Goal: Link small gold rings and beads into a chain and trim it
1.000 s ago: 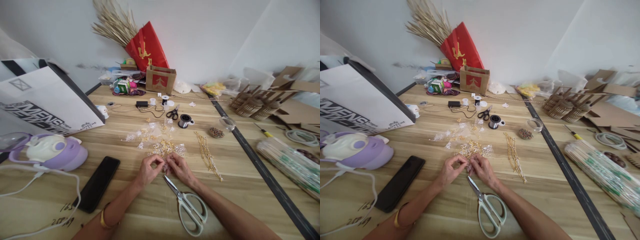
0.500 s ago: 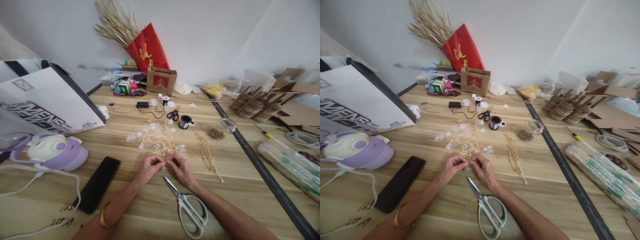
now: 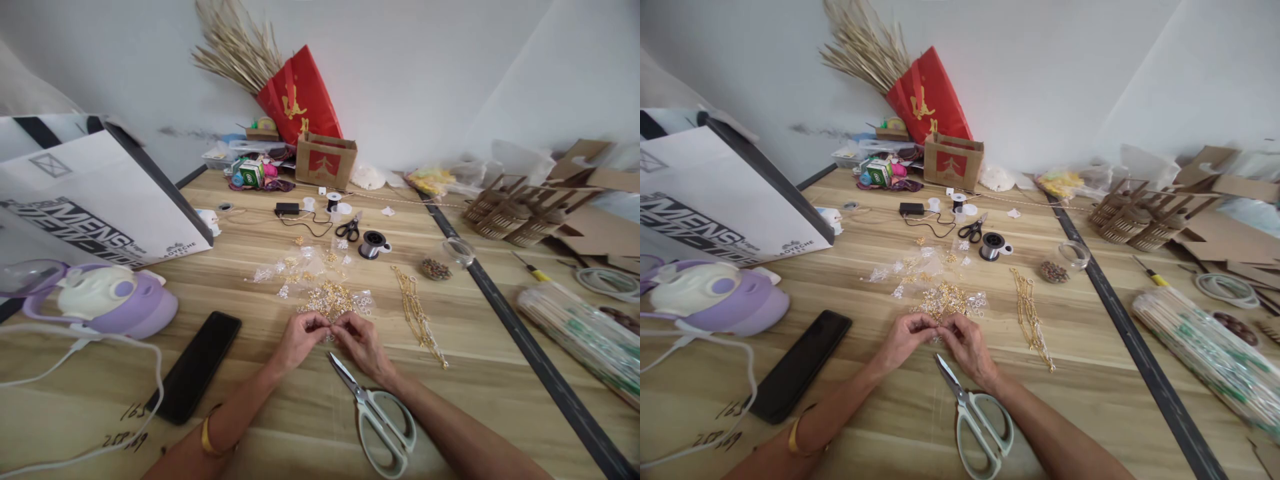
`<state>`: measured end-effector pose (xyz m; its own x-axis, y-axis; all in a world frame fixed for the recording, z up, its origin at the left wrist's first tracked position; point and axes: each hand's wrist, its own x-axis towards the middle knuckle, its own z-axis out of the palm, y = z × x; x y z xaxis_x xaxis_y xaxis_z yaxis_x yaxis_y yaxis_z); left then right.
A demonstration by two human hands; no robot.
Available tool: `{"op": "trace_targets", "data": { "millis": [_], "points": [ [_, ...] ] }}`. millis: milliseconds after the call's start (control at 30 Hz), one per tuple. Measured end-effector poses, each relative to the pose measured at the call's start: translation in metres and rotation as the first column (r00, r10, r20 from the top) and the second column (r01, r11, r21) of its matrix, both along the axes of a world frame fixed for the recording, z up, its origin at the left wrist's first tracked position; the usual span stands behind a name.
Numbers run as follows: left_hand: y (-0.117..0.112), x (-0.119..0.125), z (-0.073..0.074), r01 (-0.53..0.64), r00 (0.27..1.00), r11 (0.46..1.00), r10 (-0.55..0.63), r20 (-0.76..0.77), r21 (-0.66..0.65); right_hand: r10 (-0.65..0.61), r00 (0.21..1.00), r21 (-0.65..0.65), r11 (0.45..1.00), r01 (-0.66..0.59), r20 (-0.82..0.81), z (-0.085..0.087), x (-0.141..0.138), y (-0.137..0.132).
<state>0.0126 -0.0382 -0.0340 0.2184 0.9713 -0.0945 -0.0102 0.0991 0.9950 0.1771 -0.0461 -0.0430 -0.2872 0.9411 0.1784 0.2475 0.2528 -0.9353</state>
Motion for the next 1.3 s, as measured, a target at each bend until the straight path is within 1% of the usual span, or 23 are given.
{"op": "trace_targets", "data": {
  "millis": [133,233,333,467,567,667,800,933,1100,1300],
  "points": [
    [-0.001,0.001,0.000,0.018,0.995,0.997,-0.011,-0.095,0.073,0.016,0.997,0.136,0.990,-0.026,0.073,-0.001,0.002,0.001],
    [-0.002,0.001,0.001,0.074,0.984,0.990,-0.052,-0.172,0.120,0.055,0.991,0.226,0.971,-0.081,0.119,-0.002,0.003,0.001],
    [-0.002,0.000,0.001,0.141,0.976,0.985,-0.121,-0.178,0.102,0.073,0.987,0.281,0.953,-0.111,0.141,-0.002,0.004,0.001],
    [0.000,-0.001,0.002,0.194,0.974,0.981,-0.189,-0.125,0.028,0.066,0.990,0.316,0.943,-0.104,0.128,-0.005,0.004,0.002],
    [0.000,-0.001,0.000,0.193,0.979,0.981,-0.195,-0.066,-0.033,0.052,0.993,0.328,0.941,-0.085,0.108,-0.007,0.003,0.002],
    [0.001,-0.001,-0.003,0.179,0.982,0.983,-0.181,-0.052,-0.052,0.052,0.994,0.322,0.943,-0.080,0.094,-0.006,0.003,0.001],
    [0.002,-0.001,-0.006,0.131,0.991,0.989,-0.131,0.006,-0.069,0.060,0.996,0.267,0.961,-0.076,0.070,-0.002,0.003,0.001],
    [0.005,-0.003,-0.001,0.073,0.993,0.994,-0.065,0.102,-0.082,0.051,0.997,0.207,0.976,-0.063,0.064,0.002,0.003,0.004],
    [0.006,-0.004,0.003,0.045,0.994,0.996,-0.037,0.101,-0.075,0.075,0.995,0.183,0.979,-0.085,0.058,0.005,0.003,0.005],
    [0.006,-0.005,-0.001,0.060,0.992,0.996,-0.053,0.113,-0.063,0.073,0.996,0.193,0.978,-0.080,0.044,0.003,0.003,0.005]
  ]
}}
